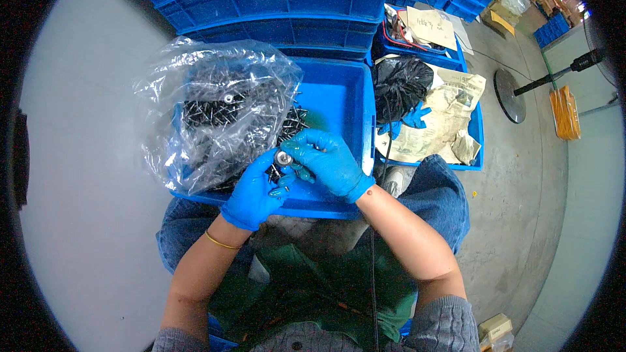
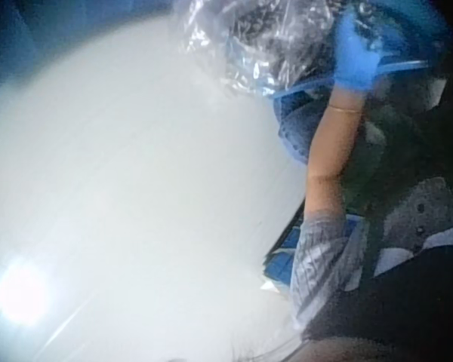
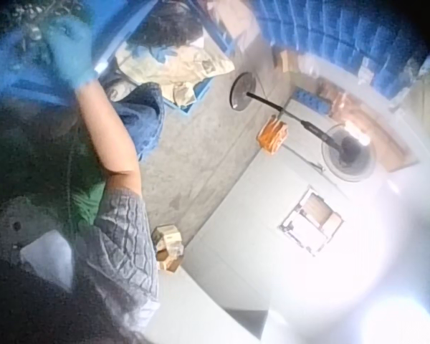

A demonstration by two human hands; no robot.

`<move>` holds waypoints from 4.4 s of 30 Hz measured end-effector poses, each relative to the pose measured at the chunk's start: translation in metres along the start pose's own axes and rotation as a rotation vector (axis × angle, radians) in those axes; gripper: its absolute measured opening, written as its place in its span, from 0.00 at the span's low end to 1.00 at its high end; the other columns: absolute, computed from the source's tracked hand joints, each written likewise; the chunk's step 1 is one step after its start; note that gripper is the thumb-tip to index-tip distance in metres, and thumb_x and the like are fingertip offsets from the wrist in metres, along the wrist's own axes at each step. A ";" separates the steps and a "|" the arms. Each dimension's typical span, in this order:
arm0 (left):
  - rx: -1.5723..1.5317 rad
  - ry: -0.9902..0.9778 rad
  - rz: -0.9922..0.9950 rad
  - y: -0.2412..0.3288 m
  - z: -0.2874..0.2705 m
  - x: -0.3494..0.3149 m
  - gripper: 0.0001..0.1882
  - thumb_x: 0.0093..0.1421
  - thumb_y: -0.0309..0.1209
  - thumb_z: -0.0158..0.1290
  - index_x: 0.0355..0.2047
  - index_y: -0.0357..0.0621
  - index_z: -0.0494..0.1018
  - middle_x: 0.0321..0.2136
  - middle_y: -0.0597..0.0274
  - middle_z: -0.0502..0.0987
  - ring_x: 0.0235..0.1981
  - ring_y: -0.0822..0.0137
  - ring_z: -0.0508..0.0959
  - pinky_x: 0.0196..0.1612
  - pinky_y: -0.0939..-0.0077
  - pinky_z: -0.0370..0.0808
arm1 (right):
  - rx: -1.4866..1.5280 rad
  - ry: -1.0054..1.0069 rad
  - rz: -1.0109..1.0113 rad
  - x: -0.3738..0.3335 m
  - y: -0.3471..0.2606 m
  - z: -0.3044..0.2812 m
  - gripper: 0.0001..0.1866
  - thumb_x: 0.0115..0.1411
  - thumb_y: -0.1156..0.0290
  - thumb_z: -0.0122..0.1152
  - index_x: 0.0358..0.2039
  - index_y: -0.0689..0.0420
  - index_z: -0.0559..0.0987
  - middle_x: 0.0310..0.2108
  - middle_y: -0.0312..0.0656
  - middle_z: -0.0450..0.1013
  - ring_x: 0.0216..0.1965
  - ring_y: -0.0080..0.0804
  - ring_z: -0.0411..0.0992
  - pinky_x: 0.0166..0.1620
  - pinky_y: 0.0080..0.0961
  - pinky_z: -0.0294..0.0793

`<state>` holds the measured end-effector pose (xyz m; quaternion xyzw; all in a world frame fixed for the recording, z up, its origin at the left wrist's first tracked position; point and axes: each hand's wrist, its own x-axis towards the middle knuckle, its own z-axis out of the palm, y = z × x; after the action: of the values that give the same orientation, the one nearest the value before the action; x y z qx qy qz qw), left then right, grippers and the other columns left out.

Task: The person sits on the floor and repeatedly picks up small metal fasteners from a blue bin. They use a handheld tool to manipulate each fastener individually, likely tightening or adjusting a component, before placing it back into the bin.

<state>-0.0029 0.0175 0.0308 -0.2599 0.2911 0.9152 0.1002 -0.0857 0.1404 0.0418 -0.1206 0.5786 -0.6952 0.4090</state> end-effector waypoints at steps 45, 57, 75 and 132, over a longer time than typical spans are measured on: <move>-0.003 0.063 0.212 0.027 -0.021 0.005 0.10 0.56 0.35 0.38 0.25 0.44 0.65 0.22 0.64 0.67 0.22 0.73 0.65 0.18 0.86 0.62 | 0.113 0.154 0.251 0.052 0.019 -0.054 0.10 0.51 0.65 0.51 0.32 0.55 0.73 0.28 0.38 0.71 0.24 0.20 0.68 0.21 0.16 0.67; -0.323 0.161 0.093 0.029 -0.027 0.014 0.10 0.53 0.34 0.40 0.23 0.42 0.67 0.21 0.63 0.68 0.22 0.70 0.66 0.19 0.82 0.63 | -1.819 -0.103 -0.034 0.114 0.114 -0.057 0.08 0.45 0.70 0.48 0.25 0.55 0.75 0.25 0.47 0.71 0.27 0.44 0.71 0.29 0.36 0.71; -0.266 0.002 0.073 0.023 -0.024 0.016 0.12 0.55 0.36 0.39 0.26 0.42 0.67 0.23 0.61 0.70 0.22 0.70 0.68 0.20 0.81 0.65 | 0.024 0.124 0.096 0.013 -0.004 -0.018 0.08 0.53 0.64 0.48 0.31 0.54 0.72 0.18 0.32 0.67 0.16 0.15 0.61 0.17 0.11 0.57; 0.592 -0.292 0.349 0.000 -0.020 -0.004 0.31 0.42 0.11 0.43 0.50 0.36 0.53 0.45 0.57 0.63 0.46 0.67 0.65 0.48 0.75 0.64 | -0.006 -0.029 0.036 0.006 -0.009 0.007 0.07 0.54 0.68 0.49 0.28 0.57 0.73 0.18 0.34 0.69 0.16 0.17 0.66 0.15 0.09 0.56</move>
<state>0.0083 0.0060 0.0191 -0.0326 0.5656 0.8222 0.0539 -0.0886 0.1307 0.0501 -0.1215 0.5769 -0.6843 0.4292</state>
